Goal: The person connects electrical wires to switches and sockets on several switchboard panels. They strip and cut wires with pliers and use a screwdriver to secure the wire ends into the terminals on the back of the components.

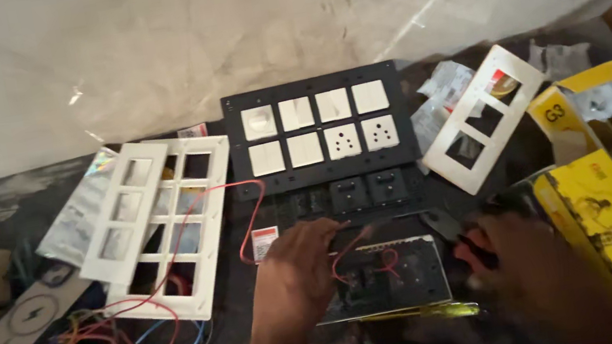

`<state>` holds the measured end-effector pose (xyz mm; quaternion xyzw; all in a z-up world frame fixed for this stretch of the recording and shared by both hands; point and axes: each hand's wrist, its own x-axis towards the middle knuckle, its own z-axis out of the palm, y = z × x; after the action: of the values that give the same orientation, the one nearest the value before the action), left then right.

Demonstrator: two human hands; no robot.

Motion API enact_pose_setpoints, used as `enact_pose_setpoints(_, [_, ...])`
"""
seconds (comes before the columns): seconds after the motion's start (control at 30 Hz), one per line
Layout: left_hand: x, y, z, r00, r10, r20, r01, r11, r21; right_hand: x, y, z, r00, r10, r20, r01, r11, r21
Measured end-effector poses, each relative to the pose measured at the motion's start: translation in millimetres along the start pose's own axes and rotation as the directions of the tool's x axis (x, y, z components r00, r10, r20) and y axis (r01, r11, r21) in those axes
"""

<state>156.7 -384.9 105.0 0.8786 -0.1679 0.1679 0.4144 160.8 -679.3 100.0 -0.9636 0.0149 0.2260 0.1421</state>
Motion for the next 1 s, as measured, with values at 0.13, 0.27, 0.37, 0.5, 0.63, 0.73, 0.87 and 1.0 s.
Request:
enact_pose_setpoints(0.13, [-0.2, 6.9, 5.8, 0.958, -0.287, 0.006, 0.283, 0.941, -0.187, -18.3, 5.3, 17.3, 0.995, 0.099, 0.008, -0.098, 0.993, -0.06])
enact_pose_setpoints(0.27, [-7.6, 15.7, 10.8, 0.908, -0.412, 0.077, 0.415, 0.857, -0.304, -28.3, 9.9, 36.9, 0.962, 0.272, 0.015, -0.272, 0.961, 0.057])
enact_pose_setpoints(0.37, [-1.7, 17.8, 16.1, 0.935, -0.348, 0.064, 0.348, 0.874, -0.339, -32.2, 38.9, 60.2, 0.974, 0.161, -0.162, -0.137, 0.98, 0.147])
enact_pose_setpoints(0.5, [-4.0, 22.3, 18.1, 0.973, -0.229, -0.001, 0.22, 0.936, -0.274, -31.6, 67.0, 81.7, 0.875, 0.21, 0.437, -0.466, 0.12, 0.877])
enact_pose_setpoints(0.63, [-5.4, 25.7, 21.3, 0.981, -0.192, 0.002, 0.183, 0.933, -0.31, -57.6, 17.6, 80.7, 0.904, 0.08, 0.419, -0.421, 0.003, 0.907])
enact_pose_setpoints(0.73, [-6.5, 27.1, 29.8, 0.956, -0.288, 0.052, 0.289, 0.905, -0.311, -51.8, -25.0, 66.4, 0.938, 0.074, 0.34, -0.346, 0.302, 0.888])
enact_pose_setpoints(0.87, [-5.5, 21.6, 32.9, 0.951, -0.308, -0.001, 0.295, 0.912, -0.284, -41.6, -41.1, 54.5, 0.942, 0.094, 0.322, -0.291, 0.709, 0.643])
enact_pose_setpoints(1.0, [-6.6, 12.8, 35.0, 0.972, -0.218, -0.09, 0.187, 0.946, -0.266, -36.1, -32.4, 57.5, 0.947, -0.315, -0.06, 0.268, 0.674, 0.689])
